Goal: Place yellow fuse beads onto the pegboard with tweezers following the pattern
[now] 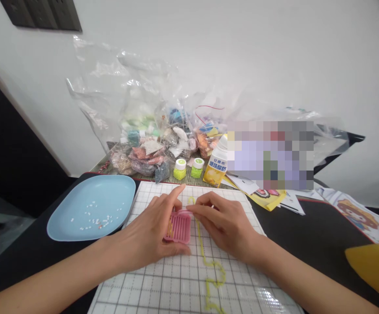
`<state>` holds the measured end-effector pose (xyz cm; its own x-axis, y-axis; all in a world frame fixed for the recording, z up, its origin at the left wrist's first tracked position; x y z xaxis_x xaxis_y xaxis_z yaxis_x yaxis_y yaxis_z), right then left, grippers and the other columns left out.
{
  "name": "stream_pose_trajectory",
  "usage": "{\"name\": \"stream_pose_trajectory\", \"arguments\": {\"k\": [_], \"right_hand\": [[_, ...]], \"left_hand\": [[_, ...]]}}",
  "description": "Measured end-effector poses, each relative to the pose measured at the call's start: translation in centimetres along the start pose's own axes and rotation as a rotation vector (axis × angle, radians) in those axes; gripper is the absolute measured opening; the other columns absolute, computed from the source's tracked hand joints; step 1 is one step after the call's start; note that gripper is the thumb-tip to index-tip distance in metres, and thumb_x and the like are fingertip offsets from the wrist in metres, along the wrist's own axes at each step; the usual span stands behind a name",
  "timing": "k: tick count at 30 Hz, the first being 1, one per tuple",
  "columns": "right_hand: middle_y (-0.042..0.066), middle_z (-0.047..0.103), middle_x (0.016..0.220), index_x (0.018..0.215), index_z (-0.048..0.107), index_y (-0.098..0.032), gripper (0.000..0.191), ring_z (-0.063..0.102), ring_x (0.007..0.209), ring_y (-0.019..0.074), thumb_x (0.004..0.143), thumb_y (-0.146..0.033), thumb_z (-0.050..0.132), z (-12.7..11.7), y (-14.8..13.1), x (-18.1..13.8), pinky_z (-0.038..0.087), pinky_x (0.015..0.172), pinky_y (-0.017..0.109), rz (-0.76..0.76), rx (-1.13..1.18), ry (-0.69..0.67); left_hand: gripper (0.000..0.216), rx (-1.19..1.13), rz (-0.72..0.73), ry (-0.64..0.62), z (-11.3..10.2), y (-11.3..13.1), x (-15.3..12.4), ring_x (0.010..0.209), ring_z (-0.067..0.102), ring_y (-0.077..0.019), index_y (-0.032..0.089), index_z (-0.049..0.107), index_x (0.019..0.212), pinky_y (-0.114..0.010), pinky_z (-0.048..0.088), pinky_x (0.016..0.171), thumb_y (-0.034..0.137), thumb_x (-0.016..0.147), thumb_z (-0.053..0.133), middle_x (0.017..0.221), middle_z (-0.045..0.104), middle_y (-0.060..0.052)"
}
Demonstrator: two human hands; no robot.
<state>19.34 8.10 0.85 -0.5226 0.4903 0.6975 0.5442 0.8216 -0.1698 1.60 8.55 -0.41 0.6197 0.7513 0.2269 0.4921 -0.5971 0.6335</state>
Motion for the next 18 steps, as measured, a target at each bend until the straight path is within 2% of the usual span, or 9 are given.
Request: {"name": "stream_pose_trajectory", "arguments": {"k": [3,7,18], "right_hand": [[0.004,0.063,0.086,0.104,0.066,-0.019,0.021,0.057,0.064,0.0091,0.095,-0.015,0.048,-0.4,0.7,0.0,0.045,0.054,0.022,0.052,-0.016,0.068],[0.004,0.064,0.086,0.103,0.067,-0.018,0.019,0.059,0.065,0.0106,0.094,-0.017,0.05,-0.5,1.8,-0.2,0.046,0.054,0.022,0.107,-0.064,0.093],[0.001,0.066,0.078,0.089,0.069,-0.019,0.013,0.057,0.056,0.0078,0.091,-0.023,0.056,-0.5,2.2,-0.3,0.041,0.049,0.02,0.146,-0.169,0.072]], "left_hand": [[0.101,0.027,0.005,-0.015,-0.1,0.2,0.0,0.104,0.053,-0.0306,0.039,-0.002,0.149,-0.053,0.047,0.087,0.035,0.08,0.071,0.118,0.05,-0.008],[0.098,0.066,0.026,-0.022,-0.2,0.6,0.0,0.095,0.053,-0.0269,0.037,-0.001,0.148,-0.051,0.047,0.086,0.026,0.079,0.067,0.111,0.049,-0.005],[0.095,0.071,0.014,-0.052,-0.1,0.9,0.0,0.103,0.049,-0.0296,0.037,-0.001,0.146,-0.052,0.045,0.089,0.023,0.079,0.064,0.126,0.046,-0.008]]}}
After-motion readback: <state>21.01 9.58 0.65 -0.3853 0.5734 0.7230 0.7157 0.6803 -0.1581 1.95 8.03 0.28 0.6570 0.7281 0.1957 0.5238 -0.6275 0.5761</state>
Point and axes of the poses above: each hand's wrist, its own x-axis towards the middle knuckle, its own z-axis out of the palm, y = z × x, the point moved 4 cm from there along x, towards the middle knuckle
